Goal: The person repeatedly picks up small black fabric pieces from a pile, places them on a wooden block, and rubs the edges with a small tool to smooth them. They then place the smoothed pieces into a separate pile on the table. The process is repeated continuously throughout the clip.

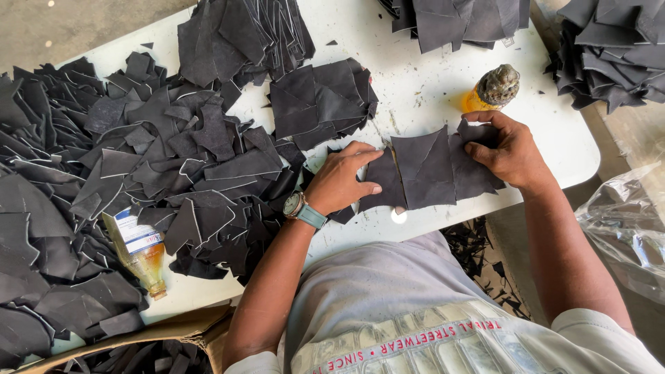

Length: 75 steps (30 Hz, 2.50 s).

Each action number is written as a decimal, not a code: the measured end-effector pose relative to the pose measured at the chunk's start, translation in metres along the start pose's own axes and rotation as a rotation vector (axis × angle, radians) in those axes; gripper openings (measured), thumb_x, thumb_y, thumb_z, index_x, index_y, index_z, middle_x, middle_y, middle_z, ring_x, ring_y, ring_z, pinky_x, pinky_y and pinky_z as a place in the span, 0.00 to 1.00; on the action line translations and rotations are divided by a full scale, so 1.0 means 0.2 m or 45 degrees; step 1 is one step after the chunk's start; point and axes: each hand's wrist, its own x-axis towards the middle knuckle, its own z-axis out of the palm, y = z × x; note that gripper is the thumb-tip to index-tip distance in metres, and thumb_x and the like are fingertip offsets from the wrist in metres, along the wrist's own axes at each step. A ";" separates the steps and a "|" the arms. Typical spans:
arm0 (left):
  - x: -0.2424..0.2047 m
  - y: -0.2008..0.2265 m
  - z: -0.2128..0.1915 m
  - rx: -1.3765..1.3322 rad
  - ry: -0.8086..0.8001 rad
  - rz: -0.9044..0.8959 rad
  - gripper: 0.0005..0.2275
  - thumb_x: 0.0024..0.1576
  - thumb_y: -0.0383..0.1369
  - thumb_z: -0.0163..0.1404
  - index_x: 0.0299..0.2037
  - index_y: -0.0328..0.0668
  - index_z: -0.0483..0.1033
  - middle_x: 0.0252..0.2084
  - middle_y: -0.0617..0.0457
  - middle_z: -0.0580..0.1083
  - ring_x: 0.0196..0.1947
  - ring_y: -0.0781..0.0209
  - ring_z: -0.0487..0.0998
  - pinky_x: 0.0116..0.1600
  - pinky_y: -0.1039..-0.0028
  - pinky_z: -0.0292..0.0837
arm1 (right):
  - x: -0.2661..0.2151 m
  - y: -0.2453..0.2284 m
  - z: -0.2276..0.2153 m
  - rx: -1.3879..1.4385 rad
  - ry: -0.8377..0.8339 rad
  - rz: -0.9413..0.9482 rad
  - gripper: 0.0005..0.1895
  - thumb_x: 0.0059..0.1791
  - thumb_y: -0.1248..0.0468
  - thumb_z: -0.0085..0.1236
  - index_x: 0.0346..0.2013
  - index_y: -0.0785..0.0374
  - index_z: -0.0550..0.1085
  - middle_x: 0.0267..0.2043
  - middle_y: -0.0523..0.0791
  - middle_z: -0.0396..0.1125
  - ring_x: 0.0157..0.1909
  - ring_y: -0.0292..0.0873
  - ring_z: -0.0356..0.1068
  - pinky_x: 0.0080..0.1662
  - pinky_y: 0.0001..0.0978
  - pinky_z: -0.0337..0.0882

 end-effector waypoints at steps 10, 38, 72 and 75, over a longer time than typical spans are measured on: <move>0.01 -0.04 -0.05 -0.177 0.264 -0.116 0.12 0.54 0.31 0.61 0.45 0.33 0.79 0.43 0.46 0.81 0.45 0.51 0.85 0.49 0.67 0.78 | 0.01 0.03 0.00 0.077 0.000 -0.020 0.26 0.46 0.75 0.61 0.60 0.63 0.72 0.37 0.40 0.70 0.38 0.32 0.67 0.43 0.24 0.70; 0.02 0.17 0.17 0.292 -0.053 -0.081 0.49 0.36 0.52 0.69 0.71 0.54 0.60 0.72 0.27 0.48 0.68 0.25 0.56 0.68 0.50 0.58 | 0.01 0.19 -0.14 1.049 -0.596 0.170 0.31 0.55 0.66 0.60 0.73 0.67 0.67 0.38 0.36 0.64 0.38 0.31 0.64 0.41 0.22 0.65; 0.03 0.08 0.10 -0.006 -0.025 0.077 0.58 0.33 0.51 0.72 0.75 0.45 0.49 0.72 0.37 0.55 0.71 0.34 0.57 0.70 0.53 0.59 | -0.13 -0.28 0.23 -0.530 -0.134 -0.589 0.17 0.50 0.58 0.61 0.52 0.57 0.76 0.54 0.46 0.71 0.53 0.51 0.70 0.56 0.44 0.70; 0.01 -0.03 0.06 -0.491 0.071 0.135 0.52 0.44 0.47 0.68 0.76 0.42 0.48 0.70 0.38 0.60 0.72 0.41 0.62 0.72 0.56 0.62 | -0.12 -0.25 0.31 -0.817 -0.192 -0.587 0.19 0.46 0.53 0.63 0.51 0.50 0.78 0.58 0.45 0.67 0.52 0.52 0.64 0.57 0.46 0.64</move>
